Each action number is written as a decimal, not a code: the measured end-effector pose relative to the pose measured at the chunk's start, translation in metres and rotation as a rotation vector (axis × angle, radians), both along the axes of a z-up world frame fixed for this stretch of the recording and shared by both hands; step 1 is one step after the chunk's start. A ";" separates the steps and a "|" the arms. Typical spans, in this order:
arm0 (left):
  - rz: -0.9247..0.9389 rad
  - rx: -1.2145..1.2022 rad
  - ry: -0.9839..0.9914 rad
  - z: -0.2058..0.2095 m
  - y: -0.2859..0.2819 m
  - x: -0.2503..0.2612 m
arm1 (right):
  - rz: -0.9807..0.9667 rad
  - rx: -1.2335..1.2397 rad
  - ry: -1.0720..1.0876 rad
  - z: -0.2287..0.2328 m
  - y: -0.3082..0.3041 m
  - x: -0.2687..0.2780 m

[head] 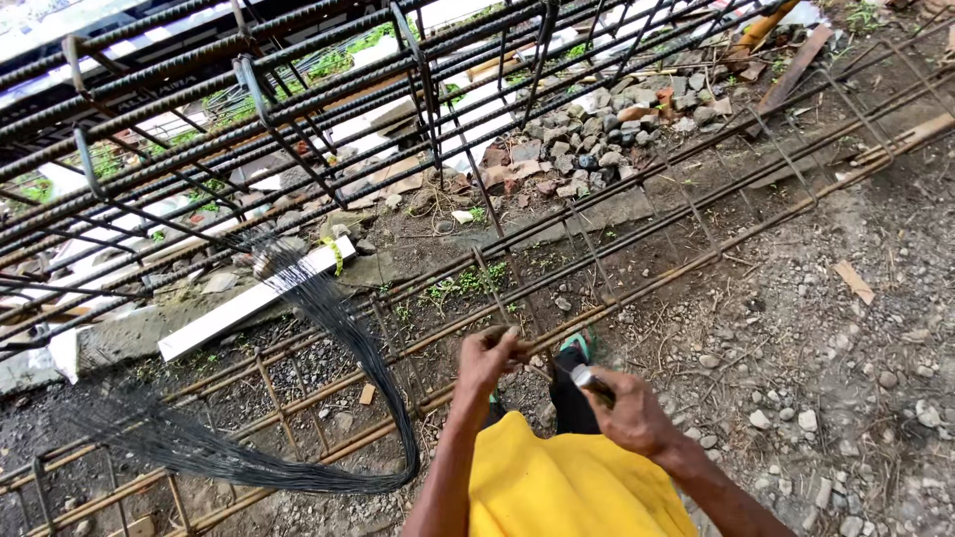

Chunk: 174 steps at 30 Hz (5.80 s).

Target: The person ties a rebar mesh structure using wire and pliers. They wrap wire around the intersections of the steel bars and twist it tight with the pliers to secure the mesh.

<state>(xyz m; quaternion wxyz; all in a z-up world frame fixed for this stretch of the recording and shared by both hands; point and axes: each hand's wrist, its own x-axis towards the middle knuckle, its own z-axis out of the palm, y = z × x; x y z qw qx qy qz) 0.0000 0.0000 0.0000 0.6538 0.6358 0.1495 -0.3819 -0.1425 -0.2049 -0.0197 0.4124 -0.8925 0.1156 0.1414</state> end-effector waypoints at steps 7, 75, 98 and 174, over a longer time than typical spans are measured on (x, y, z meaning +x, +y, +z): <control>-0.216 0.694 -0.693 -0.118 0.013 0.043 | 0.118 -0.312 0.370 0.032 -0.017 0.033; 0.169 -0.047 0.028 -0.084 0.000 0.092 | -0.670 0.763 0.331 -0.031 0.052 0.138; -0.211 0.503 -0.833 -0.085 -0.012 0.056 | -0.563 0.501 0.339 -0.119 0.051 0.144; -0.612 0.611 -0.636 -0.127 -0.002 0.066 | -0.265 0.167 0.514 -0.155 0.029 0.182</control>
